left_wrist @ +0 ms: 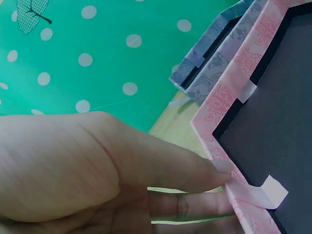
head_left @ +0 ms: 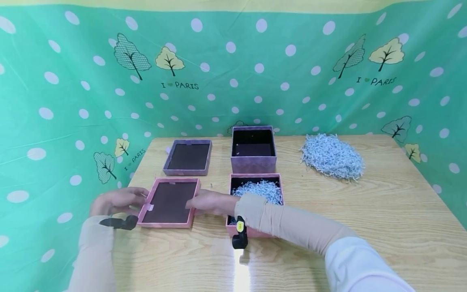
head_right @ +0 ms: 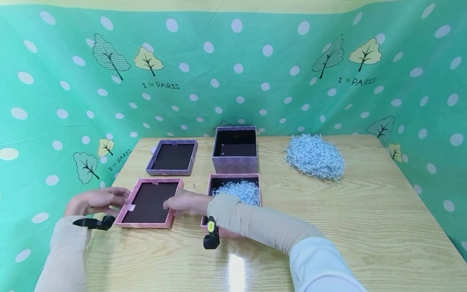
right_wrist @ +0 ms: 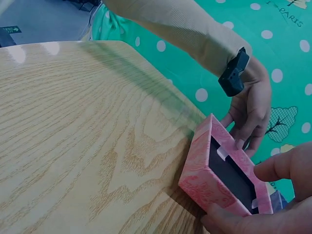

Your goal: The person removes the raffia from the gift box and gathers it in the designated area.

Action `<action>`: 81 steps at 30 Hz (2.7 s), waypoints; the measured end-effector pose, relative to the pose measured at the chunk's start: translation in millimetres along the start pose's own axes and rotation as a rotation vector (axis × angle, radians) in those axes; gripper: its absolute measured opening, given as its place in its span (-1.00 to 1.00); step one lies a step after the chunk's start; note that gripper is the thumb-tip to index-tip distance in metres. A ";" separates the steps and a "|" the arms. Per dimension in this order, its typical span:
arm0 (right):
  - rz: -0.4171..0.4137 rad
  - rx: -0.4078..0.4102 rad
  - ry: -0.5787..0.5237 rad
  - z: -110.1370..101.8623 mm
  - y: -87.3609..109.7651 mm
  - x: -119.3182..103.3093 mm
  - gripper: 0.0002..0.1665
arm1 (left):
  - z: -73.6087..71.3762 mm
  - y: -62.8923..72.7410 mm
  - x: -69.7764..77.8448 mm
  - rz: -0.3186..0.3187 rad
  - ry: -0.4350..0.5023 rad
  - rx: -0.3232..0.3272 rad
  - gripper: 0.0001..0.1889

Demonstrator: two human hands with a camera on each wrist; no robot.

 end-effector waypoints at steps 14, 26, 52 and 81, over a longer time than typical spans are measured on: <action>0.032 0.011 0.189 -15.4 9.1 -10.1 -0.35 | -0.8 10.8 13.1 -0.022 -0.192 0.132 -0.65; -0.137 -0.014 0.185 -45.3 26.5 -50.2 -0.40 | 3.0 15.0 83.1 0.132 -0.429 0.358 -0.53; -0.436 0.206 0.275 -123.0 78.2 -26.6 -0.65 | 119.4 3.9 162.3 0.600 -0.525 0.356 -0.74; -0.558 0.273 0.500 -157.4 100.9 7.8 -0.40 | 196.2 -14.5 155.2 0.364 -0.085 0.019 -0.36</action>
Point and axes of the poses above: each hand's wrist, its own y-axis away from the middle knuckle, its own z-axis out of the palm, x = y × z, the point moved 3 cm from there along -y, towards the middle knuckle, and after that the axes turned 15 degrees about x, right-handed, at the moved point
